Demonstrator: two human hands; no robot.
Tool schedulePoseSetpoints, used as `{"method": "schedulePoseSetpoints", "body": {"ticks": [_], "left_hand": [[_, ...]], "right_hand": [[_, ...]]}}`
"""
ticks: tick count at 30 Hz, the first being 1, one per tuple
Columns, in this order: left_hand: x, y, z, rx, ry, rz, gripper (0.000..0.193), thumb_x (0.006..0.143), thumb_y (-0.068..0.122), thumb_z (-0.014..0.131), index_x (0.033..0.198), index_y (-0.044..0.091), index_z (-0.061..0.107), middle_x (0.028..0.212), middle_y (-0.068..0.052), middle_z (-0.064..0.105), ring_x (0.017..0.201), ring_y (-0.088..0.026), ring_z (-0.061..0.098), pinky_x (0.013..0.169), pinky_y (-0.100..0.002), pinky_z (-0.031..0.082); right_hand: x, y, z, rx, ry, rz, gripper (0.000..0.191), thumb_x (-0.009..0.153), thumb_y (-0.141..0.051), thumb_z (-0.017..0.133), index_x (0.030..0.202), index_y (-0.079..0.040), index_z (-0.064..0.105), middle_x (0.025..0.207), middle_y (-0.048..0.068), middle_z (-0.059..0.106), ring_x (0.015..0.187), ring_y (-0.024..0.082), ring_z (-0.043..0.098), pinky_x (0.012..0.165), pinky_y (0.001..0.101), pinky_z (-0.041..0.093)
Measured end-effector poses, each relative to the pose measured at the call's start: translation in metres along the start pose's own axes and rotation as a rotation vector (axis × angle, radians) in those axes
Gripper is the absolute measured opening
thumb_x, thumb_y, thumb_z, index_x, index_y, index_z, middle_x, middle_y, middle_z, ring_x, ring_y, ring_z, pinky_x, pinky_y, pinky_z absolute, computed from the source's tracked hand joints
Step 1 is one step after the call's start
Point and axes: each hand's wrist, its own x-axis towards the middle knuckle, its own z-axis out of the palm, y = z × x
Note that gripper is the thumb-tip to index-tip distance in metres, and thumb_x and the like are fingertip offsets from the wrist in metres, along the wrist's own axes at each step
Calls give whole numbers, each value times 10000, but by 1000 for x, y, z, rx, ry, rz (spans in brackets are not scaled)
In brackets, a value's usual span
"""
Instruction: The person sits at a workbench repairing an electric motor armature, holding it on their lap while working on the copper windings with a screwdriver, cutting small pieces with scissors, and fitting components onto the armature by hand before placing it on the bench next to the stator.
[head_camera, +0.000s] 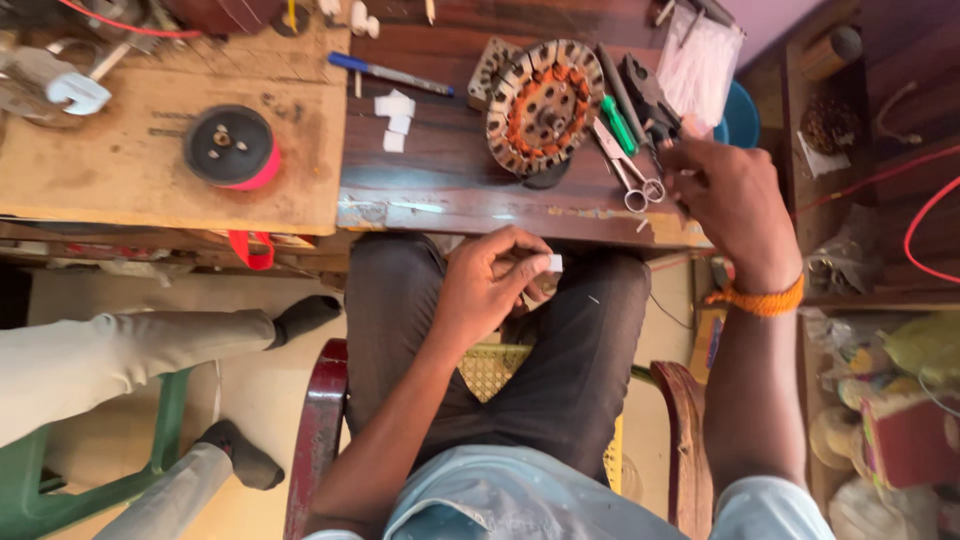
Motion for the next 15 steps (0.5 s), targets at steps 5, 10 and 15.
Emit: {"method": "schedulePoseSetpoints", "body": {"ticks": [5,10,15], "left_hand": [[1,5,3,116,39,135,112,998,12,672,1089,-53,662,988,-74,733,871,-87,714,756,-257,608],[1,13,11,185,84,159,108,1006,29,663,1076,-52,651,959,-75,729,858,-82,728,718,-266,614],[-3,17,15,306,120,209,122,997,71,697,1065,-29,674,933,-56,755,824,-79,767,676,-240,615]], "right_hand": [[-37,-33,50,592,-42,38,200,928,-20,731,1119,37,717,926,81,751,787,133,740,718,283,620],[-64,-40,99,711,131,18,174,908,39,743,1079,53,714,934,75,754,835,129,753,750,266,636],[-69,-45,98,583,190,-67,131,917,55,725,1040,16,700,950,79,754,857,136,766,735,254,621]]}}
